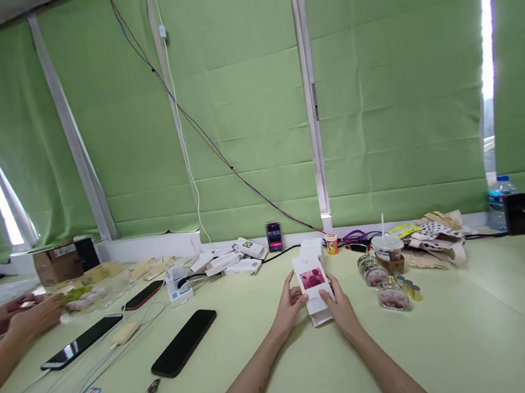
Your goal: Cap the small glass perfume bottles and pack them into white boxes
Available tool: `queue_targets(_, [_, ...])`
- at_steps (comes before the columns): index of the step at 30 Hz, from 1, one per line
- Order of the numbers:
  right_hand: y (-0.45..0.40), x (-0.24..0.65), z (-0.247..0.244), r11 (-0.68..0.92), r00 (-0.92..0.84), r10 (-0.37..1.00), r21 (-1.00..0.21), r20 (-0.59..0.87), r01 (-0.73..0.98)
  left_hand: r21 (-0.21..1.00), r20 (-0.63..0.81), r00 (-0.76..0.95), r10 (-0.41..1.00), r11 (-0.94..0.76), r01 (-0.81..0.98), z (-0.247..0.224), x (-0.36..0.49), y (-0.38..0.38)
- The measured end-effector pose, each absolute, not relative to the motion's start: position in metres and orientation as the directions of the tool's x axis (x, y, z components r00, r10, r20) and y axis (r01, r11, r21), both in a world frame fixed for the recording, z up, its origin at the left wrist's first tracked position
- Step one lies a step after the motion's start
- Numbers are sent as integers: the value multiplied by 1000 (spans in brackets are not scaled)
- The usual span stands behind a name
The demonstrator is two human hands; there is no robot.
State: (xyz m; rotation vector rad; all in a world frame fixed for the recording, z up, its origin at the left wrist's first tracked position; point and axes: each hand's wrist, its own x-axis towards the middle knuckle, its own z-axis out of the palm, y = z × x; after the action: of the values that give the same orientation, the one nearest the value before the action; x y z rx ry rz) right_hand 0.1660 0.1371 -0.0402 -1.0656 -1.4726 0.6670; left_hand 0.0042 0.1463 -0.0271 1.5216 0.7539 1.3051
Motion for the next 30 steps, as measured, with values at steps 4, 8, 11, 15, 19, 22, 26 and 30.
queue_targets(4, [132, 165, -34, 474, 115, 860, -862, 497, 180, 927, 373, 293, 880, -366, -82, -26, 5, 146])
queue_targets(8, [134, 167, -36, 486, 152, 856, -870, 494, 86, 914, 362, 352, 863, -403, 49, -30, 9, 147])
queue_targets(11, [141, 167, -44, 460, 49, 885, -886, 463, 61, 909, 369, 299, 880, -409, 81, -32, 5, 150])
queue_targets(15, [146, 165, -52, 458, -21, 889, -886, 458, 71, 908, 368, 291, 883, -409, 92, -31, 0, 154])
queue_targets(19, [144, 166, -51, 466, -32, 884, -878, 466, 109, 897, 377, 357, 855, -433, 88, -29, 3, 152])
queue_targets(22, [143, 166, -49, 462, -16, 885, -877, 465, 134, 882, 402, 388, 829, -465, 79, -24, 5, 148])
queue_targets(26, [146, 165, -49, 450, -22, 892, -882, 452, 142, 862, 443, 341, 829, -498, 91, -19, 3, 145])
queue_targets(30, [148, 166, -53, 411, -46, 912, -901, 408, 137, 890, 408, 185, 894, -435, 140, -21, -2, 149])
